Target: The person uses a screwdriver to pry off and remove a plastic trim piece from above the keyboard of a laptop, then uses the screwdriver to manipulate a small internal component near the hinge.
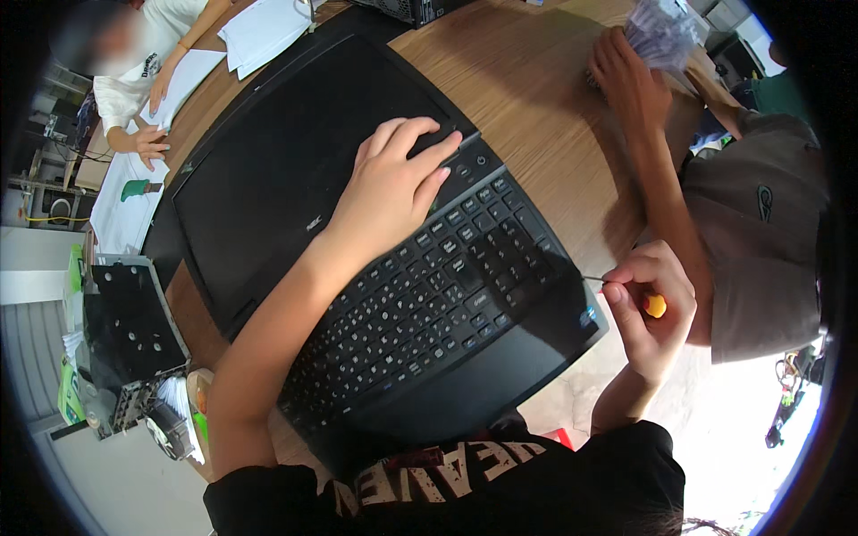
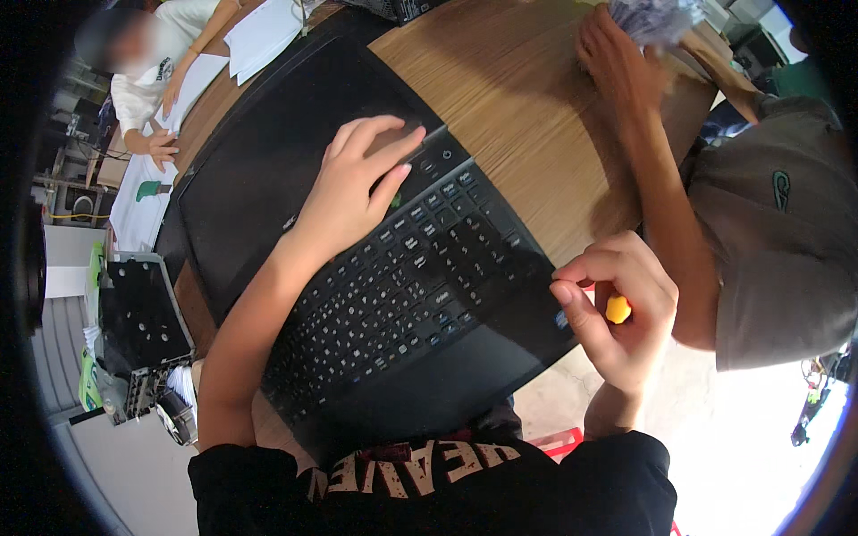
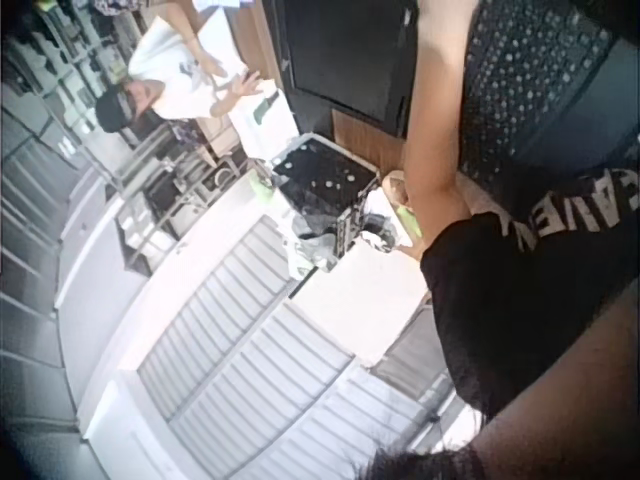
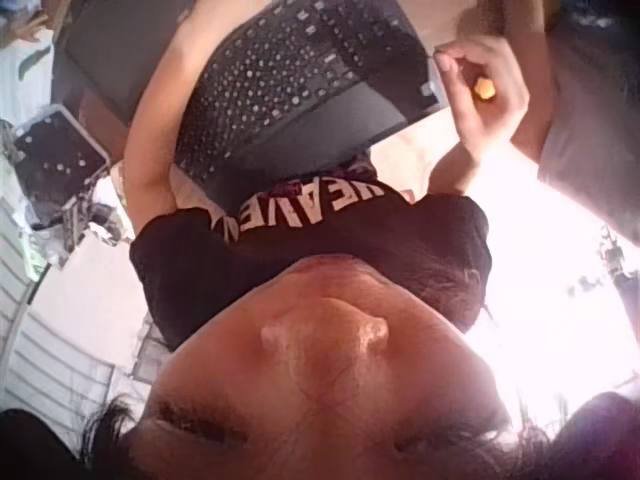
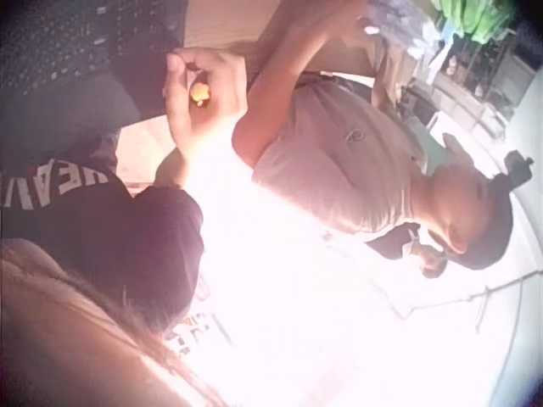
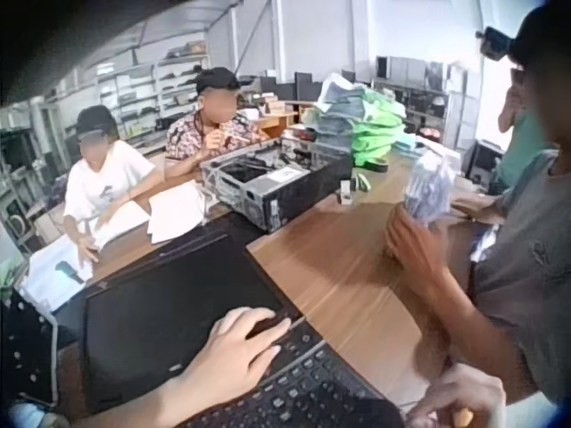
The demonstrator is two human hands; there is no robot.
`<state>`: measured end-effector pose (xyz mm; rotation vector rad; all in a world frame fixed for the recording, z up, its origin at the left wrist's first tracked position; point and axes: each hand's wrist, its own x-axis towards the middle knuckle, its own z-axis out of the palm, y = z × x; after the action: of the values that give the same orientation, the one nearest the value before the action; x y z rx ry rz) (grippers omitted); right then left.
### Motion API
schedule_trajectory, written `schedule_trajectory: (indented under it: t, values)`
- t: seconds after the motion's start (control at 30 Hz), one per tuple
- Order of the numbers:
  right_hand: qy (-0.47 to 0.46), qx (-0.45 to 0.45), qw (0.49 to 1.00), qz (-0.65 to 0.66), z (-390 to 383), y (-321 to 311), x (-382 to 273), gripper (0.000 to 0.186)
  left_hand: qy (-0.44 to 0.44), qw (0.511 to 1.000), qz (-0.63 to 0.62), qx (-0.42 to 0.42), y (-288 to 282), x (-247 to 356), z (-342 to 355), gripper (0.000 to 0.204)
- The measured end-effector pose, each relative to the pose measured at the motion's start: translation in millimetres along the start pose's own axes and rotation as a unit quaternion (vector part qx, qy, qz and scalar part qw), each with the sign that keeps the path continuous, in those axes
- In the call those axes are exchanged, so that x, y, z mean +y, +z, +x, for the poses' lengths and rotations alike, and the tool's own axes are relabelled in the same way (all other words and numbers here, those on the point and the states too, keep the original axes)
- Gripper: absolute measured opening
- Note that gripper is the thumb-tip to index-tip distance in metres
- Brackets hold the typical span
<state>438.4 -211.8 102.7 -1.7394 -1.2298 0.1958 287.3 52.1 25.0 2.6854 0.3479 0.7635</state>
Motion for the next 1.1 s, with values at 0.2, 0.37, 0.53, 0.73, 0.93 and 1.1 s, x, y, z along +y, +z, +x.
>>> schedule_trajectory:
  t: [0.2,0.37,0.53,0.73,0.93,1.1]
  values:
    - [0.020,-0.025,0.999,-0.011,40.1,11.7,28.9,0.011,-0.051,0.998,0.022,0.014,1.3,7.8,-1.4,0.038]
    - [0.015,-0.072,0.997,-0.039,66.6,26.7,29.2,0.014,-0.058,0.996,-0.034,0.064,-21.4,2.5,13.0,0.034]
    - [-0.008,-0.084,0.994,-0.069,91.8,42.4,34.3,0.014,-0.128,0.990,-0.056,0.010,-63.2,8.7,40.6,0.036]
    - [-0.063,-0.113,0.986,-0.101,124.0,65.7,44.0,0.014,-0.142,0.985,-0.075,0.063,-57.1,1.9,33.1,0.034]
    - [-0.089,-0.177,0.978,-0.064,155.8,92.9,57.1,0.012,-0.195,0.963,-0.170,0.079,-62.3,1.6,25.5,0.032]
    - [-0.120,-0.213,0.967,-0.075,169.1,109.2,56.5,0.012,-0.181,0.930,-0.299,0.117,-59.3,-10.4,23.8,0.030]
